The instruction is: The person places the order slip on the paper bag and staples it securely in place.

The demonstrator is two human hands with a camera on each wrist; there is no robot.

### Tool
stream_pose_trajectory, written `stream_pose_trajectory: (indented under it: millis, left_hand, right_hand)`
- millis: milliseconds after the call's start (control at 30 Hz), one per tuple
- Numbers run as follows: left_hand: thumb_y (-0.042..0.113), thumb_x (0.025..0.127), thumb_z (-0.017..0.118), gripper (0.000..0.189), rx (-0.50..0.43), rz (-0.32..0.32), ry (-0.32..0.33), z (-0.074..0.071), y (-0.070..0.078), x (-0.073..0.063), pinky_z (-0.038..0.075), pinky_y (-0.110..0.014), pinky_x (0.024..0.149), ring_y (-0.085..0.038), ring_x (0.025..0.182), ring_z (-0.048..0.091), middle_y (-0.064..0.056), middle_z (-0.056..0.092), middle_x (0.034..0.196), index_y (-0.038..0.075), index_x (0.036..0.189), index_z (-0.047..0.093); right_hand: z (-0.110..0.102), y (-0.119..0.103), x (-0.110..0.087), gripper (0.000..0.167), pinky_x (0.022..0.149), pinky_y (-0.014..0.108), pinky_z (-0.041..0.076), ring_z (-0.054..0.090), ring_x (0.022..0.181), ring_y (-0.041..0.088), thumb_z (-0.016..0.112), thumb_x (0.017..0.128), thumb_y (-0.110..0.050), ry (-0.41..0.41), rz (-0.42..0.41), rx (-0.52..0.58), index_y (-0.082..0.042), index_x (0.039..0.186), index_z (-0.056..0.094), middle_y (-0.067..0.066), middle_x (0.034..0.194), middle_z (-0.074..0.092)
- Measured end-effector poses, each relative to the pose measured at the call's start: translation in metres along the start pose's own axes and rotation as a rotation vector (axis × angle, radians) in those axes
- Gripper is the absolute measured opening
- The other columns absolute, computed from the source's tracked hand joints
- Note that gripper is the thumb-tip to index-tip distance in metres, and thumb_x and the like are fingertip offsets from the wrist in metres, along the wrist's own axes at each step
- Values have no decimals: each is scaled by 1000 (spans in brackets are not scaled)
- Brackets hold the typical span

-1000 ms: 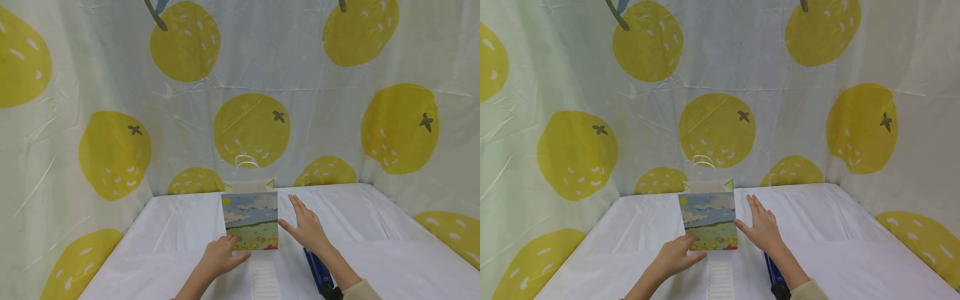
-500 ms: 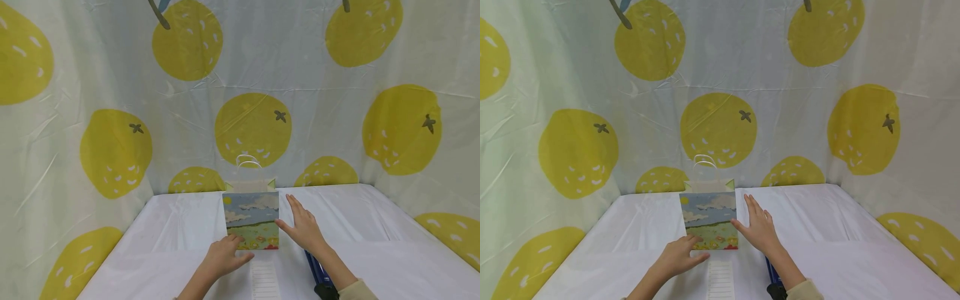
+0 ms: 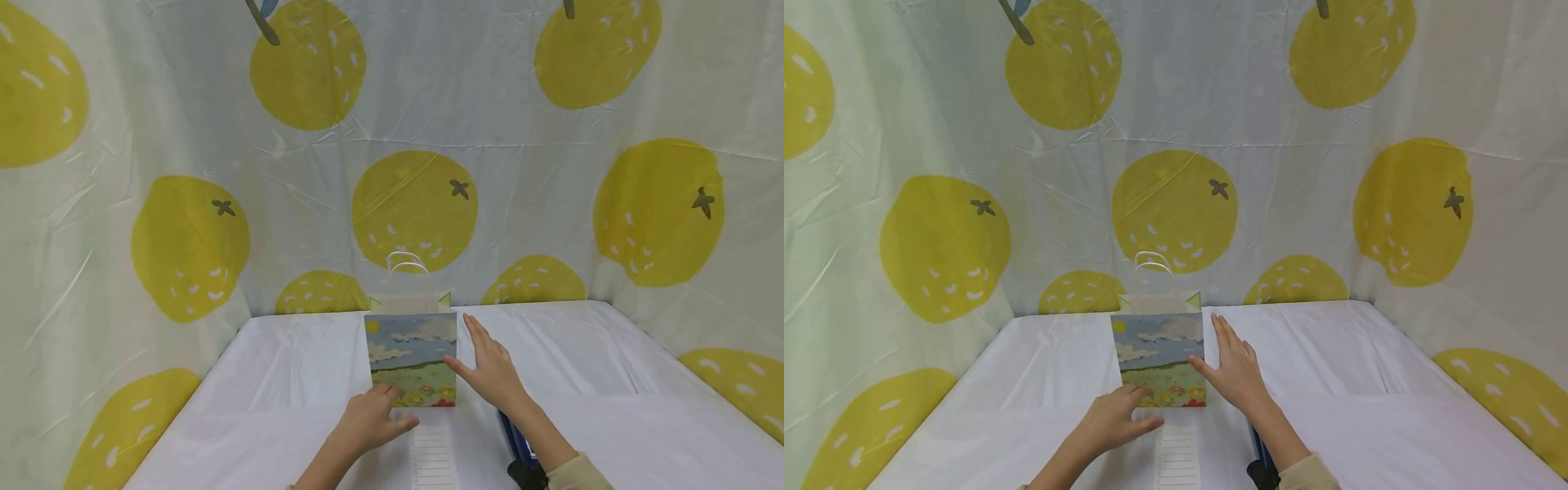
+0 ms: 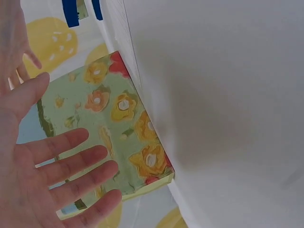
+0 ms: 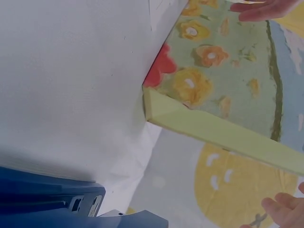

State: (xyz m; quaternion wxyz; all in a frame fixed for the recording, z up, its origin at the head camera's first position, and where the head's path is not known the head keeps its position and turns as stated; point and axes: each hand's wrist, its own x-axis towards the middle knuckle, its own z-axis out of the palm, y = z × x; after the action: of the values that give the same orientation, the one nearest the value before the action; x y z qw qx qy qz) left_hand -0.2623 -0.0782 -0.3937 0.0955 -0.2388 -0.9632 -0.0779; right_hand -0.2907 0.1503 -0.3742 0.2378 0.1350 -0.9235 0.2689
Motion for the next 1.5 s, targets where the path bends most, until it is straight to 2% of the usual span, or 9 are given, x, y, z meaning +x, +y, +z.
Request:
stream_pose_trajectory:
  millis: [367,700,967,1233,1500]
  left_hand:
    - [58,75,61,55,2,-3,-16,5,5,1,47,-33,60,-17,81,60,-1,63,99,14,109,61]
    - [57,71,66,56,27,-22,-86,6,9,6,46,-36,65,-16,86,59,1,63,102,16,109,61]
    - [54,70,68,52,76,26,-72,9,14,8,48,-32,62,-15,83,61,3,63,98,17,106,63]
    - [48,71,71,47,76,65,-71,10,18,9,45,-27,57,-10,75,59,6,62,93,20,108,63]
    - [44,75,69,42,107,72,-147,15,20,13,43,-24,55,-7,71,57,9,62,90,22,110,62]
  right_hand:
    - [2,-3,2,86,100,62,23,31,132,37,60,82,-47,8,0,33,-5,145,18,17,148,26]
    - [4,-7,3,87,98,63,24,31,131,37,61,81,-46,40,-10,54,-6,145,18,18,147,27]
    - [5,-10,5,87,99,64,24,31,132,38,62,82,-45,47,-8,52,-5,145,18,18,147,27]
    - [6,-10,4,87,99,64,24,31,132,37,62,81,-45,59,-9,57,-6,145,18,16,148,26]
    - [7,-10,5,87,99,64,24,32,131,38,63,81,-44,61,-7,65,-6,145,18,17,148,26]
